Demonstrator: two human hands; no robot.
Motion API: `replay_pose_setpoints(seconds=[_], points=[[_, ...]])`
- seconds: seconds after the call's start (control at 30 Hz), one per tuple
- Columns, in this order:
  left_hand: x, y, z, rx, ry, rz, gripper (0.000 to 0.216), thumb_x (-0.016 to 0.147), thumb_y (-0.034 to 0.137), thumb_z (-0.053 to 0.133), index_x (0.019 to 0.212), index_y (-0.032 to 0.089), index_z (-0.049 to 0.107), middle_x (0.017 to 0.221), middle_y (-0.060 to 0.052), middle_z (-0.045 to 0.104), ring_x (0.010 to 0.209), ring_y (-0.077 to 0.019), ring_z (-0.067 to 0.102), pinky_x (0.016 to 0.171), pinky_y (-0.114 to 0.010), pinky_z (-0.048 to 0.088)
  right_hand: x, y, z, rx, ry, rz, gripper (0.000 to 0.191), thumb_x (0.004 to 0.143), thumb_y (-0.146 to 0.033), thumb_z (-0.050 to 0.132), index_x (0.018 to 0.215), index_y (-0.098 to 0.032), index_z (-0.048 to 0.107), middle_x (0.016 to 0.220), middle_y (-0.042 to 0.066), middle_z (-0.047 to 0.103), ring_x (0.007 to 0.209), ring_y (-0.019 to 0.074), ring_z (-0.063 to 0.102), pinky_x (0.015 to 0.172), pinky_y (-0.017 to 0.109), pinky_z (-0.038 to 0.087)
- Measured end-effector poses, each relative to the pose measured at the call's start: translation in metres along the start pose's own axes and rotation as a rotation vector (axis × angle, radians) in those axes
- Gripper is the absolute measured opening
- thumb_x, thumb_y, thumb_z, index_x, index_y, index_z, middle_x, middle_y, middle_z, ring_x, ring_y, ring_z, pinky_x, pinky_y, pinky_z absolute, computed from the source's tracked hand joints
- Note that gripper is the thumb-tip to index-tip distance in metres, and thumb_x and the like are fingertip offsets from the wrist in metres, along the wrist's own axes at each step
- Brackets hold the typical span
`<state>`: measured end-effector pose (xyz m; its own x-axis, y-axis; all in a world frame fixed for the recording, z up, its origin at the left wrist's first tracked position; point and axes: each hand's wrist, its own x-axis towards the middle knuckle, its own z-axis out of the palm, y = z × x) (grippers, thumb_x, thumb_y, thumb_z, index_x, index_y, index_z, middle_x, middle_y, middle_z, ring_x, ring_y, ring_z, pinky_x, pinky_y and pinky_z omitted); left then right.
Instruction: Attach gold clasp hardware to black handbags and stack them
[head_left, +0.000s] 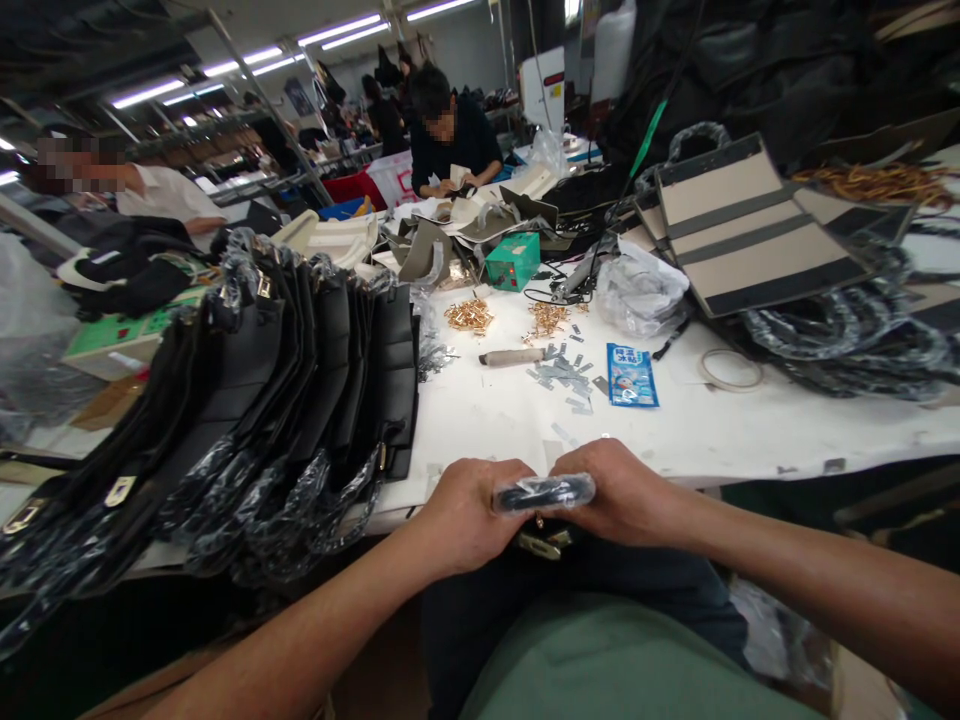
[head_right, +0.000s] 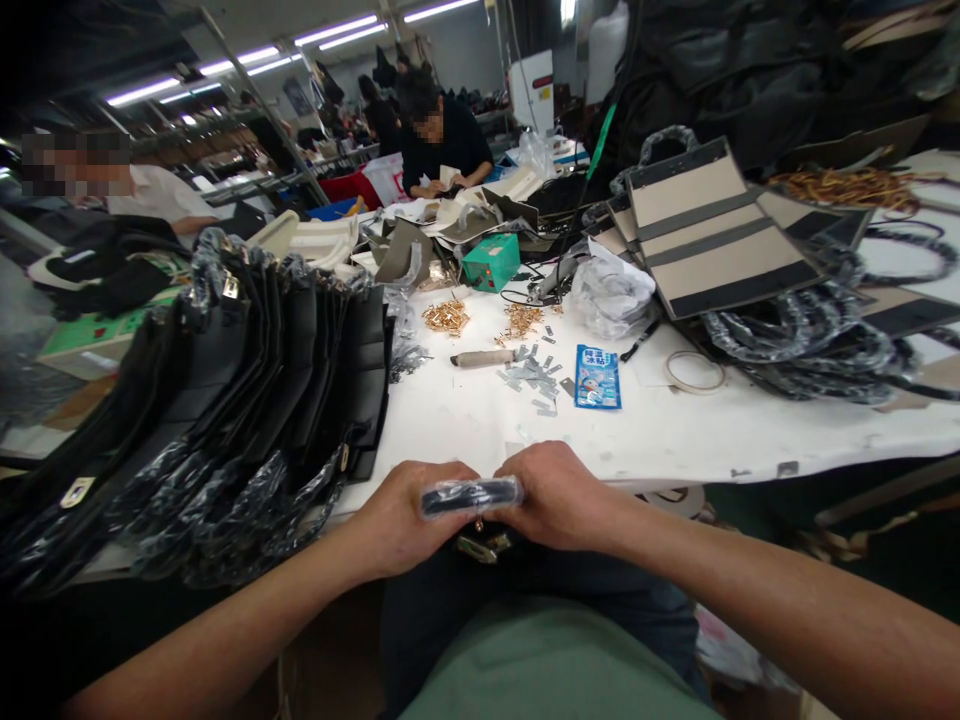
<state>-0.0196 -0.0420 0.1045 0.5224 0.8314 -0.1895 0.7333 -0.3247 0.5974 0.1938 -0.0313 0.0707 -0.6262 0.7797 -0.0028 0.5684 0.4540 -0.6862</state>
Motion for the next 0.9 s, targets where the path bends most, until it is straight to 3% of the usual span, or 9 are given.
replay_pose_setpoints(seconds=[0.23,0.43,0.57,0.7,0.8,0.9], points=[[-0.003,-0.004,0.006,-0.030,0.009,-0.001,0.015,0.087,0.026,0.055,0.080,0.021,0.068,0.074,0.002,0.070,0.069,-0.0140,0.065,0.060,-0.022,0.037,0.000,0.001,0.006,-0.043,-0.027,-0.058,0.020,0.083,-0.022,0.055,0.064,-0.019,0.059,0.064,0.000,0.066,0.056,0.0097,0.048,0.057,0.022,0.029],[0.000,-0.004,0.007,-0.016,0.016,0.035,0.018,0.089,0.024,0.053,0.078,0.022,0.068,0.078,0.001,0.072,0.075,-0.0158,0.067,0.064,-0.023,0.040,0.003,0.004,0.001,-0.022,-0.046,0.051,0.026,0.084,-0.042,0.064,0.071,-0.019,0.066,0.064,0.000,0.066,0.056,0.0118,0.053,0.054,0.023,0.029],[-0.015,0.002,0.013,0.112,0.039,0.146,0.014,0.088,0.020,0.054,0.089,0.021,0.068,0.081,-0.001,0.072,0.075,-0.0175,0.066,0.067,-0.027,0.043,-0.003,-0.001,-0.005,-0.069,-0.096,-0.117,0.011,0.084,-0.031,0.066,0.079,-0.022,0.070,0.075,0.000,0.071,0.065,0.0136,0.060,0.060,0.024,0.033],[-0.039,0.008,0.030,0.217,0.122,0.361,0.019,0.091,0.019,0.051,0.104,0.017,0.064,0.094,-0.006,0.072,0.082,-0.0202,0.064,0.072,-0.032,0.048,-0.023,-0.006,0.004,-0.157,-0.002,-0.293,0.008,0.087,-0.029,0.065,0.084,-0.023,0.069,0.074,0.001,0.069,0.072,0.0160,0.060,0.068,0.029,0.034],[-0.049,0.007,0.041,0.336,0.257,0.507,0.024,0.089,0.015,0.053,0.112,0.012,0.062,0.105,-0.011,0.071,0.087,-0.0230,0.064,0.075,-0.036,0.050,-0.038,-0.006,0.018,-0.181,0.115,-0.351,0.012,0.093,-0.025,0.057,0.091,-0.020,0.068,0.074,0.003,0.067,0.071,0.0164,0.059,0.068,0.032,0.033],[-0.053,0.005,0.047,0.394,0.364,0.570,0.023,0.088,0.011,0.056,0.109,0.010,0.064,0.102,-0.011,0.072,0.085,-0.0228,0.065,0.073,-0.035,0.051,-0.048,-0.002,0.029,-0.214,0.227,-0.384,0.018,0.095,-0.018,0.050,0.092,-0.016,0.068,0.070,0.004,0.065,0.067,0.0158,0.056,0.066,0.033,0.032]])
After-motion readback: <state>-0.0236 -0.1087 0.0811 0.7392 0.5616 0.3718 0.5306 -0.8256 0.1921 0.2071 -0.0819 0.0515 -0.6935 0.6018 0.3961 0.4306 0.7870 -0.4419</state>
